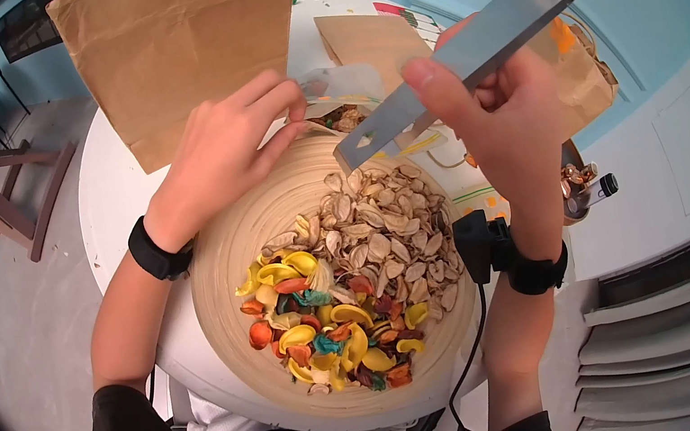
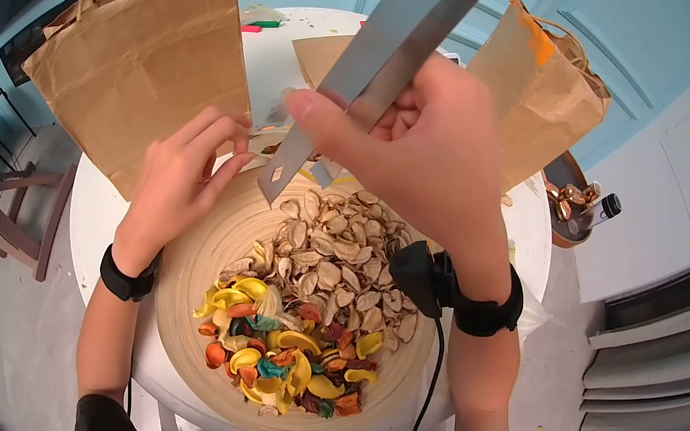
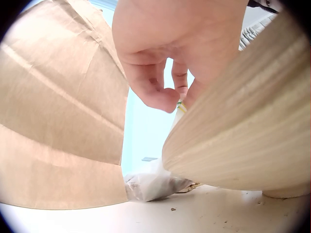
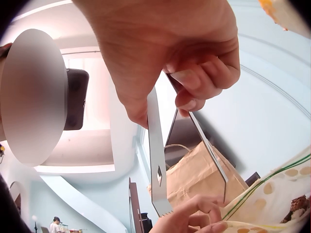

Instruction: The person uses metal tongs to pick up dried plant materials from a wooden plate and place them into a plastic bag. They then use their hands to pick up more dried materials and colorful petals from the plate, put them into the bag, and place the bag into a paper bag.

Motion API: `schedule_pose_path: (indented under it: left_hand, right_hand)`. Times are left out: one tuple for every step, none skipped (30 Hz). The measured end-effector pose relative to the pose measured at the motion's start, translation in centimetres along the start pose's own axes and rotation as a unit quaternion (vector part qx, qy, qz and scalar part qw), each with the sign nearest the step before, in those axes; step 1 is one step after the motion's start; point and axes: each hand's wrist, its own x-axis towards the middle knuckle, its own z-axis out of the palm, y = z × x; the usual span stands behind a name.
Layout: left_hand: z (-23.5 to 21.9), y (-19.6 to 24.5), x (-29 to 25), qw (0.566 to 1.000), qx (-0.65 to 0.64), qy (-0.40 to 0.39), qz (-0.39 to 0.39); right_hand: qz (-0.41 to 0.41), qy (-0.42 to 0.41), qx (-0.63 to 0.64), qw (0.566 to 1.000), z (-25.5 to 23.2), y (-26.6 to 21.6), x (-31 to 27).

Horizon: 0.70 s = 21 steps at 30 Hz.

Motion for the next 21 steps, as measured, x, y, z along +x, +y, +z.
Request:
schedule_pose_path:
  left_hand:
    - [0.0,-0.2,0.0,1.0,-0.006,-0.013,-0.01]
    - [0.0,-0.4,-0.1,0.999,-0.013,-0.026,-0.021]
    - [0.0,-0.4,-0.1,0.999,-0.015,-0.025,-0.021]
    - [0.0,-0.3,0.0,0.999,-0.018,-0.025,-0.021]
    - [-0.1,-0.3,0.0,0.999,-0.019,-0.024,-0.02]
    - [0.0,-0.3,0.1,0.999,-0.041,-0.017,-0.021]
    - [0.3,-0.5,0.0,0.998,-0.062,-0.009,-0.02]
    - [0.3,-0.5,0.3,0.996,-0.085,-0.001,-0.017]
    - [0.0,-0.6,0.6,0.995,-0.092,-0.003,-0.022]
    - [-0.2,-0.6,0.9,0.994,-0.102,-0.005,-0.028]
    - [-0.4,-0.5,1.2,0.993,-0.111,-0.005,-0.034]
    - [-0.6,-0.4,1.6,0.992,-0.116,-0.014,-0.035]
    - [-1.0,-0.3,2.1,0.992,-0.121,-0.021,-0.038]
    - [-1.6,-0.1,2.6,0.991,-0.123,-0.029,-0.04]
    - [-2.1,0.3,3.1,0.989,-0.126,-0.044,-0.055]
    - [-2.4,0.5,3.6,0.99,-0.121,-0.053,-0.053]
    - [-2.6,0.5,4.0,0.99,-0.116,-0.064,-0.05]
    - [-2.7,0.6,4.4,0.99,-0.112,-0.074,-0.047]
    - [-2.7,0.8,4.7,0.991,-0.101,-0.079,-0.044]
    - [-2.7,1.1,4.8,0.992,-0.091,-0.083,-0.042]
    - [-2.5,1.3,4.7,0.992,-0.082,-0.086,-0.042]
  right_hand:
    - [0.0,-0.004,-0.006,1.0,0.0,0.0,0.0]
    - [0.0,-0.008,-0.012,1.0,0.1,0.0,0.0]
    - [0.0,-0.013,-0.018,1.0,0.1,0.0,0.0]
    - [0.001,-0.014,-0.02,1.0,0.2,0.0,0.0]
    - [0.002,-0.014,-0.022,1.0,0.2,-0.1,-0.1]
    - [0.002,-0.012,-0.024,1.0,0.1,-0.2,0.0]
    - [-0.003,-0.008,-0.022,1.0,-0.1,-0.4,0.0]
    - [-0.008,-0.002,-0.022,1.0,-0.4,-0.4,0.1]
    - [-0.01,0.005,-0.024,1.0,-0.8,-0.6,0.0]
    - [-0.015,0.02,-0.013,1.0,-1.4,-0.8,0.0]
    - [-0.022,0.034,-0.003,0.999,-1.9,-1.0,0.1]
    - [-0.029,0.046,0.007,0.998,-2.4,-1.3,0.1]
    - [-0.009,0.057,0.025,0.998,-2.7,-1.8,0.0]
    - [0.01,0.067,0.044,0.997,-3.0,-2.4,0.0]
    - [0.028,0.077,0.064,0.995,-3.2,-3.0,0.1]
    - [0.009,0.076,0.067,0.995,-3.4,-3.3,0.4]
    - [-0.01,0.075,0.07,0.995,-3.5,-3.4,0.8]
    - [-0.018,0.072,0.064,0.995,-3.8,-3.7,1.3]
    - [-0.027,0.07,0.059,0.995,-4.0,-4.0,1.7]
    - [-0.027,0.064,0.045,0.997,-4.3,-4.5,2.1]
    - [-0.027,0.059,0.038,0.997,-4.6,-4.9,2.2]
